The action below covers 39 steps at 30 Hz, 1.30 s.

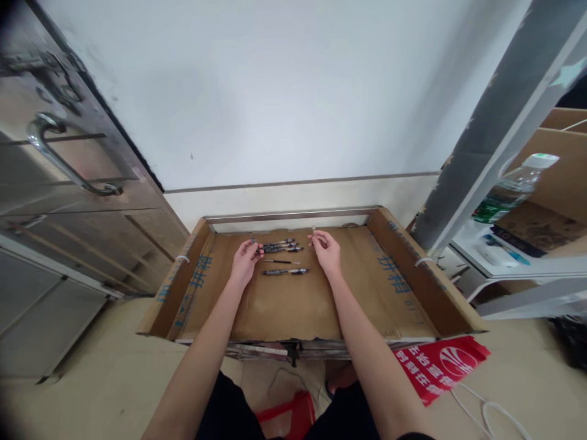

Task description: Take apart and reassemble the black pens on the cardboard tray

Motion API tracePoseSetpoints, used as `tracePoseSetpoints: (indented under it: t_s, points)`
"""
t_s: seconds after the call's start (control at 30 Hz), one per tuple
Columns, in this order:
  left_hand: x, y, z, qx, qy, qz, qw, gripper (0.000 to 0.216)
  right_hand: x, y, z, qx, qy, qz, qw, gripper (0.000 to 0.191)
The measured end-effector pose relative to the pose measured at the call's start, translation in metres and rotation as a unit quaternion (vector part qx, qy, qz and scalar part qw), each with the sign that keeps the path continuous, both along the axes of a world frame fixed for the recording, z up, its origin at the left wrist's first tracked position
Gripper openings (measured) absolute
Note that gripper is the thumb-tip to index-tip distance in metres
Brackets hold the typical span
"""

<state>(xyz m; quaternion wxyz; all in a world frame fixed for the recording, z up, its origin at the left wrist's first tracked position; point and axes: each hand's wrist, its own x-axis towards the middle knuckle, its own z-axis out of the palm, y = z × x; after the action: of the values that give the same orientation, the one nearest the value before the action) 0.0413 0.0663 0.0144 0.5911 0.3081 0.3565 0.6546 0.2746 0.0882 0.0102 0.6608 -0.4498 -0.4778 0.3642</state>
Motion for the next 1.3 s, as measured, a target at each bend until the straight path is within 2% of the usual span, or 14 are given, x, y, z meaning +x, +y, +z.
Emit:
tracePoseSetpoints:
  t_s: [0.2, 0.43, 0.53, 0.63, 0.77, 0.83, 0.9, 1.0, 1.1, 1.17, 1.3]
  points:
    - [-0.001, 0.001, -0.001, -0.009, 0.01, 0.009, 1.0, 0.033, 0.001, -0.004, -0.01, -0.011, -0.022, -0.03, 0.999, 0.034]
    - [-0.002, 0.003, -0.002, -0.008, 0.019, -0.015, 1.0, 0.03, -0.004, -0.014, -0.008, -0.018, -0.027, -0.014, 0.999, 0.032]
    - [-0.011, 0.006, 0.0, -0.033, 0.021, -0.068, 0.997, 0.025, -0.003, -0.017, -0.008, -0.015, -0.029, -0.021, 0.999, 0.032]
    - [-0.024, 0.009, 0.002, -0.051, 0.016, -0.164, 0.985, 0.024, -0.002, -0.017, -0.009, -0.014, -0.029, -0.019, 0.999, 0.032]
    - [-0.034, 0.007, 0.004, -0.028, 0.021, -0.198, 0.979, 0.023, -0.002, -0.016, -0.01, -0.02, -0.024, -0.008, 0.999, 0.032]
    - [-0.035, 0.005, 0.004, -0.011, 0.041, -0.182, 0.982, 0.023, -0.002, -0.016, -0.011, -0.022, -0.025, -0.005, 0.999, 0.031]
    - [-0.035, 0.005, 0.004, 0.007, 0.065, -0.137, 0.988, 0.025, -0.002, -0.016, -0.011, -0.021, -0.029, -0.004, 0.999, 0.031]
    - [-0.038, 0.009, 0.0, 0.033, 0.11, -0.018, 0.993, 0.024, -0.003, -0.017, -0.01, -0.018, -0.036, 0.0, 0.999, 0.03]
    - [-0.041, 0.013, -0.005, 0.044, 0.176, 0.097, 0.979, 0.019, -0.003, -0.018, -0.008, -0.024, -0.043, -0.001, 0.999, 0.029]
    - [-0.041, 0.013, -0.008, 0.051, 0.216, 0.121, 0.968, 0.018, -0.004, -0.019, -0.008, -0.028, -0.048, -0.007, 0.998, 0.028]
    - [-0.038, 0.011, -0.01, 0.058, 0.281, 0.118, 0.951, 0.019, -0.004, -0.019, -0.009, -0.021, -0.058, -0.014, 0.998, 0.026]
